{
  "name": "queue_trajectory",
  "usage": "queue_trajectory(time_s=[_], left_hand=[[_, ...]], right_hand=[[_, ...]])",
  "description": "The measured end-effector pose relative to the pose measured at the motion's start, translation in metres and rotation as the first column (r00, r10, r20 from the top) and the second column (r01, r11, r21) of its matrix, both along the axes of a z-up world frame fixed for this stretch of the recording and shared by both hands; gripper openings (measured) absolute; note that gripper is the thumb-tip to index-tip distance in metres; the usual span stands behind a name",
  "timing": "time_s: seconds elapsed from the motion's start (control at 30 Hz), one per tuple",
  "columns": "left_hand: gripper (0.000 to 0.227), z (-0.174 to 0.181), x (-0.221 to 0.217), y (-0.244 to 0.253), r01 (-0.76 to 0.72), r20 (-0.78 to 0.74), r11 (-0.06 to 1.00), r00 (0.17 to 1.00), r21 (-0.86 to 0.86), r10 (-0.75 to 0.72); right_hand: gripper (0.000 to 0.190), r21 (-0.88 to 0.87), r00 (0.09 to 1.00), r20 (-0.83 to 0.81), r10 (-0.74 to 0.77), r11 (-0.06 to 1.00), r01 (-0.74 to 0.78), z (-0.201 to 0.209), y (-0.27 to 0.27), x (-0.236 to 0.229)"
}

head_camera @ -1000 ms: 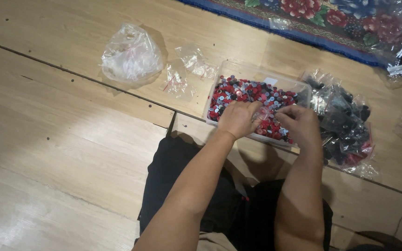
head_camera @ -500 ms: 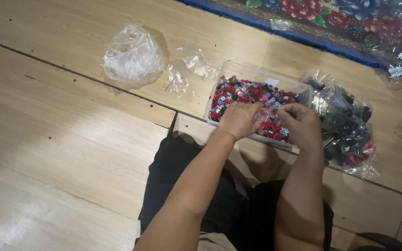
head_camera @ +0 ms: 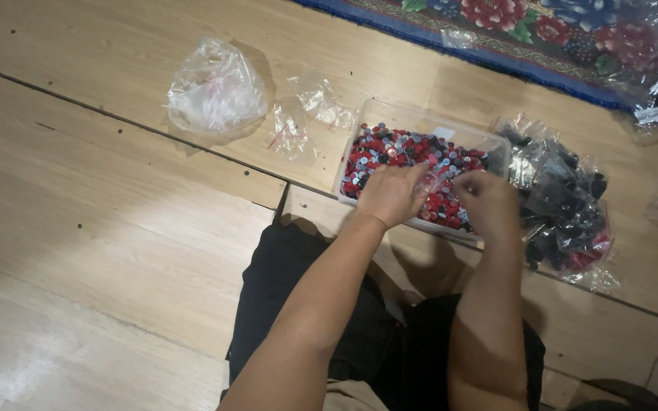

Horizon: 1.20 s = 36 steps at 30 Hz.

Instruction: Sorting and placing small red and white buttons from a container into a small plastic bag.

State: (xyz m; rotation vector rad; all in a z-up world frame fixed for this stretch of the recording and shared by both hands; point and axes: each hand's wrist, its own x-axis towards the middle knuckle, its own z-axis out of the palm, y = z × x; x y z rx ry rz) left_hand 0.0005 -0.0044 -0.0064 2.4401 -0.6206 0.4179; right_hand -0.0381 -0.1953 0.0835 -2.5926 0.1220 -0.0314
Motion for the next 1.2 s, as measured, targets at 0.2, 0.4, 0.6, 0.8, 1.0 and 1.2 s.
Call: queue_trajectory(time_s=[0.2, 0.4, 0.6, 0.8, 1.0, 1.2], left_hand=[[0.047, -0.003, 0.002, -0.002, -0.005, 0.014, 1.000, 1.000, 0.012, 0.005], [0.048, -0.001, 0.003, 0.001, 0.030, -0.004, 0.999, 1.000, 0.024, -0.030], [0.052, 0.006, 0.000, 0.004, 0.054, -0.046, 0.998, 0.998, 0.035, -0.053], [0.049, 0.027, -0.008, 0.015, -0.043, -0.203, 0.976, 0.979, -0.214, -0.002], [0.049, 0.018, 0.030, 0.065, -0.189, -0.102, 0.976, 0.979, -0.109, 0.178], [0.052, 0.015, 0.027, 0.082, -0.210, -0.214, 0.978, 0.955, -0.001, 0.205]], right_hand=[[0.025, -0.223, 0.953, -0.303, -0.019, 0.973, -0.052, -0.050, -0.002, 0.014], [0.028, -0.012, 0.989, -0.137, -0.057, 0.998, 0.056, -0.006, 0.005, -0.003], [0.024, 0.308, 0.995, 0.083, 0.051, 0.949, -0.074, 0.020, 0.010, -0.011], [0.026, 0.214, 0.986, 0.157, 0.052, 0.973, -0.086, 0.020, 0.022, -0.013], [0.037, 0.130, 0.956, 0.032, 0.292, 0.947, -0.293, -0.044, 0.007, 0.019], [0.047, -0.134, 0.834, -0.146, 0.531, 0.825, -0.549, -0.056, 0.075, 0.045]])
